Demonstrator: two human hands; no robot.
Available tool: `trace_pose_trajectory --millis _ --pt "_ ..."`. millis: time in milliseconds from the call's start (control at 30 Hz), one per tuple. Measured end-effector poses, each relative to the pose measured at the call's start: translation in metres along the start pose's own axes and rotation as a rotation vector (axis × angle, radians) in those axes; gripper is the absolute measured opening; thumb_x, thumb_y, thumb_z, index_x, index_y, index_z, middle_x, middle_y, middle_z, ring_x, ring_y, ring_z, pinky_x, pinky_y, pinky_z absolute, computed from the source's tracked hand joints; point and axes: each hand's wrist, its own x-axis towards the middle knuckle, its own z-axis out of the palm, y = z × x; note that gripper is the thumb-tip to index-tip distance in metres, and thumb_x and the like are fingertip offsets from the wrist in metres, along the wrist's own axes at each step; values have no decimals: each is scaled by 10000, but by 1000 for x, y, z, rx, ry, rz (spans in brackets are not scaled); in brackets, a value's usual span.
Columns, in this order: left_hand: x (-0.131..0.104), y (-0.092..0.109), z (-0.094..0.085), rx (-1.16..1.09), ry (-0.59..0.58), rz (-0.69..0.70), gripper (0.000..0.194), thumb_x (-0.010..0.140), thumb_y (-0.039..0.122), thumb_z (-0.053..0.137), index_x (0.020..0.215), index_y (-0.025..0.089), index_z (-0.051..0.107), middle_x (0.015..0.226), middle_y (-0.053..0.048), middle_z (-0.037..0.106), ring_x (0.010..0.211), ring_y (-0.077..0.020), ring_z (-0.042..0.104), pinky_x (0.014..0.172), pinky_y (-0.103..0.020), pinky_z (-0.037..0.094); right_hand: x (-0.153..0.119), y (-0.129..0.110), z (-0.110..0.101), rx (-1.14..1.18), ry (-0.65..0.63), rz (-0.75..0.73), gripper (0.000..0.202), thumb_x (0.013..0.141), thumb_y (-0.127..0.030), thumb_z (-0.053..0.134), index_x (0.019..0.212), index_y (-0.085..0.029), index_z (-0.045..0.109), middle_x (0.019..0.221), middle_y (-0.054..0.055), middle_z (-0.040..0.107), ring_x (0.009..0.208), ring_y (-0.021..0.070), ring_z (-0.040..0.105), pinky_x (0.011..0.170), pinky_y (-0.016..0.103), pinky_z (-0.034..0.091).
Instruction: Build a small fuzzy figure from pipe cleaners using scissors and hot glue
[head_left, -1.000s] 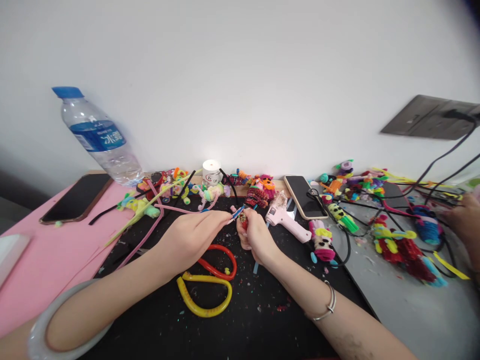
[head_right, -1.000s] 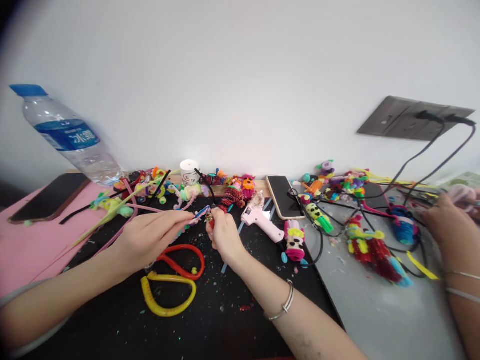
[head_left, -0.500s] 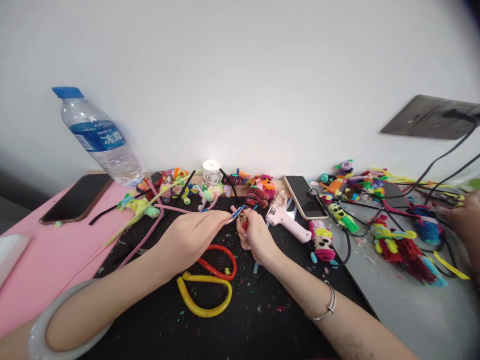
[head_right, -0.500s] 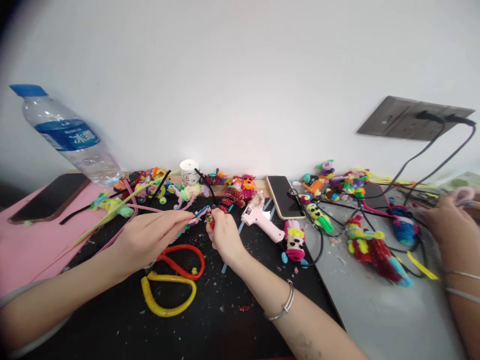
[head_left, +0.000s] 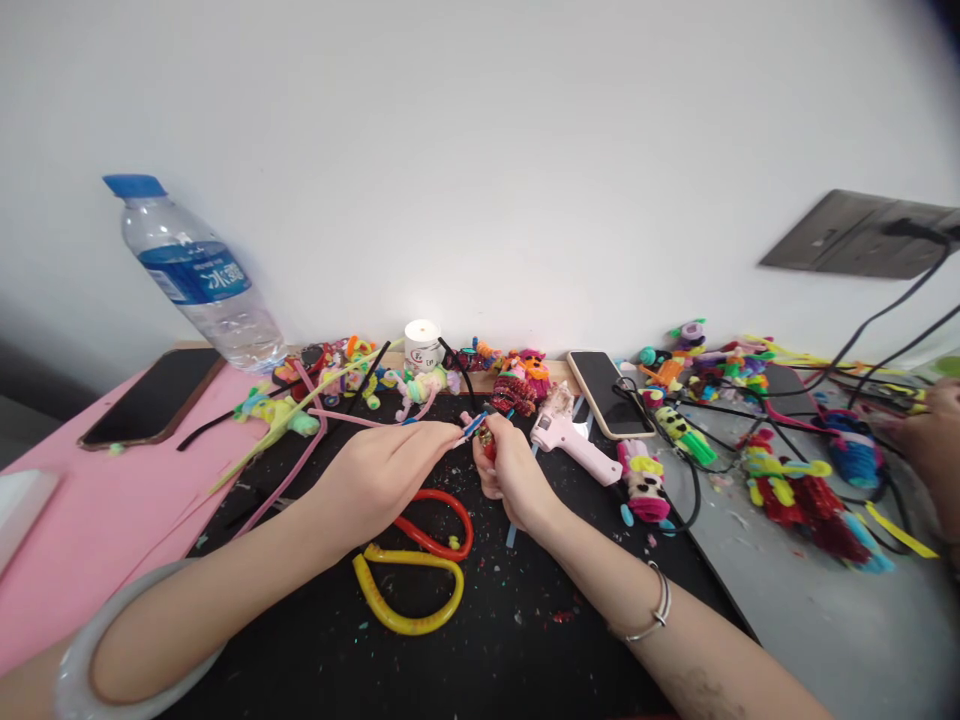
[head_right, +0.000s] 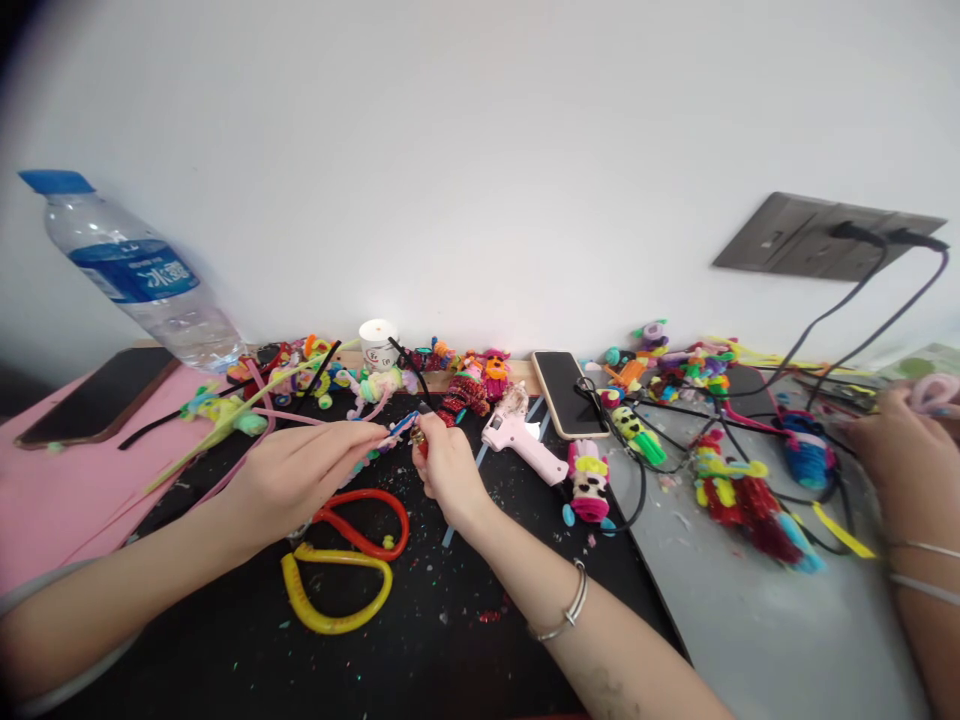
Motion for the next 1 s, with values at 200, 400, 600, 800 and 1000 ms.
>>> trace_pose_trajectory --millis 200,400,600,800,1000 --pt "1 1 -1 -14 3 1 188 883 142 488 1013 124 623 921 -81 718 819 -163 677 776 -232 525 1 1 0 -2 19 -5 489 875 -372 287 417 -209 335 344 -84 228 290 50 146 283 171 122" --pt "2 1 -2 20 11 31 175 884 134 491 1012 104 606 912 -85 715 815 -155 673 775 -228 525 0 1 0 3 19 -15 488 882 -371 280 425 -207 329 344 -89 225 289 45 138 291 166 114" --pt "2 0 -1 50 24 48 163 884 134 491 1005 110 597 904 -76 714 799 -152 673 770 -228 525 1 2 0 14 23 -9 498 893 -360 271 423 -206 330 347 -88 220 288 48 143 289 167 115" --pt "1 1 -1 45 16 53 156 880 131 498 998 100 595 900 -78 712 789 -149 673 750 -221 524 1 0 -1 40 19 20 514 898 -399 261 425 -208 322 353 -91 200 294 48 123 295 170 110" --pt "4 1 -4 59 -16 61 158 899 151 461 977 114 594 881 -74 715 773 -155 680 715 -233 534 0 -2 -2 61 0 41 588 868 -563 273 400 -208 310 345 -85 207 293 46 135 300 177 101"
